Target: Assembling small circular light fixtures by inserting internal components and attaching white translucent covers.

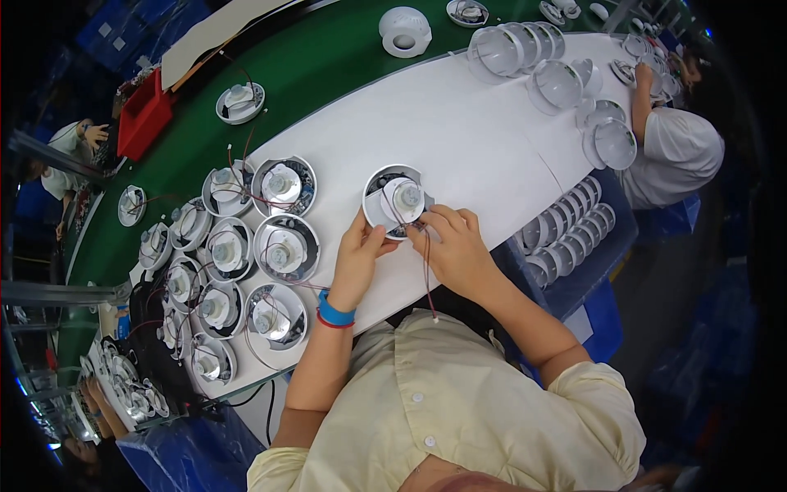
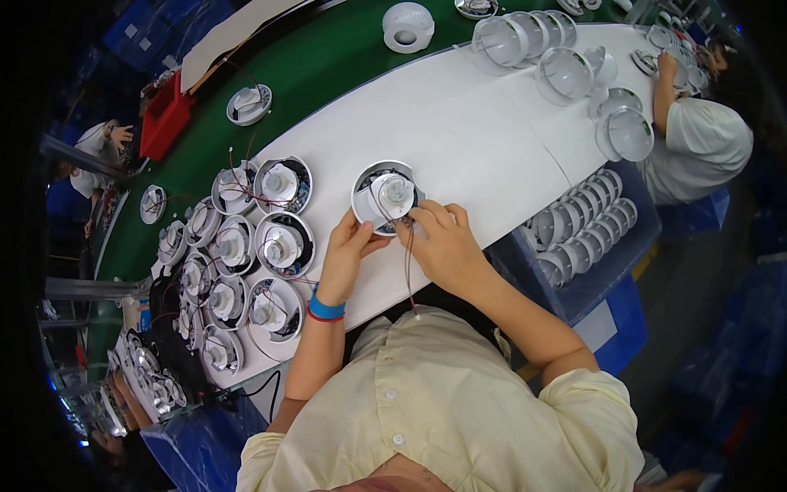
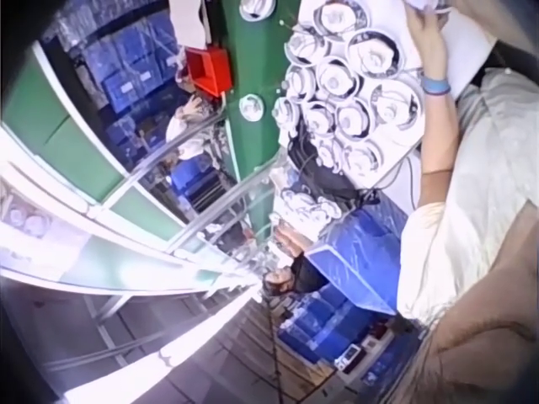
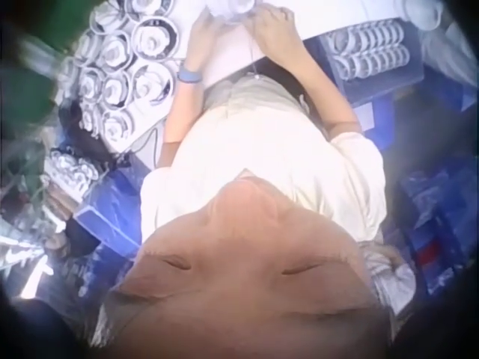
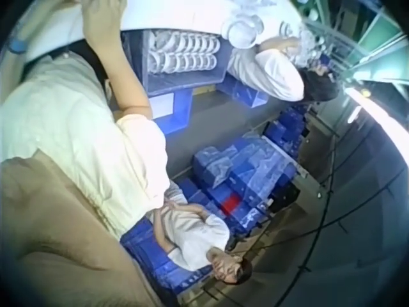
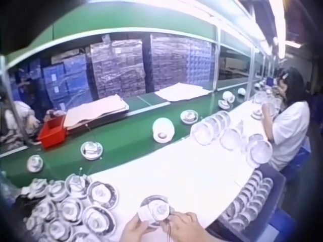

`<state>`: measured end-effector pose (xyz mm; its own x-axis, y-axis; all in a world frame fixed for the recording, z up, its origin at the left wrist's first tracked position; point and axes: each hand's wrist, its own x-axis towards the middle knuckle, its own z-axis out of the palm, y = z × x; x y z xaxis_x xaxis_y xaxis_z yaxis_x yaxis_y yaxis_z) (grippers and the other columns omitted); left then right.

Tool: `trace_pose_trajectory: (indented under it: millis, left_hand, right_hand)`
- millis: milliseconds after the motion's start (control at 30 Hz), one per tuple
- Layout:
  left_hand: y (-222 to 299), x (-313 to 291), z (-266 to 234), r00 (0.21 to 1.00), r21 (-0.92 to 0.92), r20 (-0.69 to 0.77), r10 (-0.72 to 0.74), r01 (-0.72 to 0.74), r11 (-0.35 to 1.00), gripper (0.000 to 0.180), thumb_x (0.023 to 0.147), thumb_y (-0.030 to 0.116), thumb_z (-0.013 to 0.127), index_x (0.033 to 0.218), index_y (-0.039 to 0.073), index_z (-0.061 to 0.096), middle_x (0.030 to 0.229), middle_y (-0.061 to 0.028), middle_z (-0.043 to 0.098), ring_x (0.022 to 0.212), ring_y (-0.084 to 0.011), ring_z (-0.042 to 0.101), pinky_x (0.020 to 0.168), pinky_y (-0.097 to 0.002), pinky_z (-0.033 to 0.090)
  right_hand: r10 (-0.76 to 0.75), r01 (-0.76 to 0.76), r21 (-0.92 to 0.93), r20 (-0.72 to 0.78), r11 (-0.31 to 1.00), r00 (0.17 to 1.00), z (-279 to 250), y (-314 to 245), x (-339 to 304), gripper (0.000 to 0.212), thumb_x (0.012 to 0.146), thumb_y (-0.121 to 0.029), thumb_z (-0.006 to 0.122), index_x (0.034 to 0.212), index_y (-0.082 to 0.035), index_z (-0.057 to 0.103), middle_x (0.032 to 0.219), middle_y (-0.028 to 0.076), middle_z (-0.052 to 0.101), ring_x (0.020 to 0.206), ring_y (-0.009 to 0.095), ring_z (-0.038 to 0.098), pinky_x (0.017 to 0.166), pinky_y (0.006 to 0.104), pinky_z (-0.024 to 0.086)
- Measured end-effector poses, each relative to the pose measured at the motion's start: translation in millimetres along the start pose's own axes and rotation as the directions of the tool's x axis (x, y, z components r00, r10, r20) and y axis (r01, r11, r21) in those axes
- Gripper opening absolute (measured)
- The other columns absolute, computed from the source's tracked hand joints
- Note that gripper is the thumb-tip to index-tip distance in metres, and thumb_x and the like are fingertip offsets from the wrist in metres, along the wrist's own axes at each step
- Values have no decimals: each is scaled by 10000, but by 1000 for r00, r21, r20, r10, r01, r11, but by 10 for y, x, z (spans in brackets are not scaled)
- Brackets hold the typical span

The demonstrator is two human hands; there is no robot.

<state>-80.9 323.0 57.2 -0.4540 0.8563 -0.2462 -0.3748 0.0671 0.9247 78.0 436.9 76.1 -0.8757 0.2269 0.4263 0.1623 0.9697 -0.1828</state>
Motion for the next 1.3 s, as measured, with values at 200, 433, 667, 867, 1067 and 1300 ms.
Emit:
trace_pose_trajectory:
  millis: [200, 433, 667, 867, 1067, 1300]
  left_hand:
    - [59, -192, 66, 948, 772, -103, 301, -114, 625, 489, 899, 51, 588, 1367, 6, 453, 1194, -188, 593, 918, -303, 643, 757, -376, 533]
    - [-51, -620, 245, 380, 555, 609, 696, -831, -32, 347, 778, 87, 671, 1118, 28, 640, 1155, -144, 633, 937, -291, 624, 813, -440, 485]
    - [137, -333, 519, 265, 342, 637, 724, -939, 42, 196, 876, 257, 629, 873, 63, 662, 853, -81, 629, 791, -276, 631, 666, -402, 504]
    - [200, -105, 634, 396, 540, 398, 828, -830, 138, 407, 994, 392, 423, 956, 45, 630, 763, -68, 505, 592, -179, 418, 500, -313, 332]
    - [250, 61, 692, 560, 485, 68, 826, -742, 464, 521, 955, 491, 440, 1187, 25, 437, 1089, -147, 381, 717, -162, 342, 647, -290, 347]
    - [503, 225, 705, 544, 588, 281, 790, -748, 306, 206, 1027, 182, 399, 1033, 11, 514, 915, -71, 458, 737, -117, 398, 644, -265, 344]
  right_hand:
    - [34, -34, 15, 11, 999, 999, 92, -118, 39, 288, 775, -91, 637, 1056, -27, 651, 1014, 89, 587, 998, 257, 531, 886, 406, 375]
    - [67, -67, -62, 1, 996, 998, 139, -148, 115, 168, 736, -141, 631, 875, -51, 650, 858, 72, 558, 889, 259, 511, 799, 398, 379]
    - [113, -115, 83, 32, 990, 993, 205, -236, -37, 407, 690, -191, 639, 1046, -1, 584, 987, 153, 520, 918, 290, 500, 771, 397, 377]
    - [-150, -34, 602, 253, 798, 956, -272, 508, -365, 701, 838, -354, 676, 1444, -131, 401, 1441, 257, 362, 1314, 414, 374, 1093, 474, 302]
    - [547, -832, -216, -666, 510, 508, -1511, 2427, -608, 660, 747, -136, 723, 1363, -108, 489, 1333, 243, 501, 1256, 409, 449, 1010, 460, 405]
    - [647, -775, -18, -538, 632, 540, -1243, 2874, -759, 580, 745, 136, 410, 1278, -53, 536, 1141, 257, 612, 1115, 423, 566, 943, 444, 449]
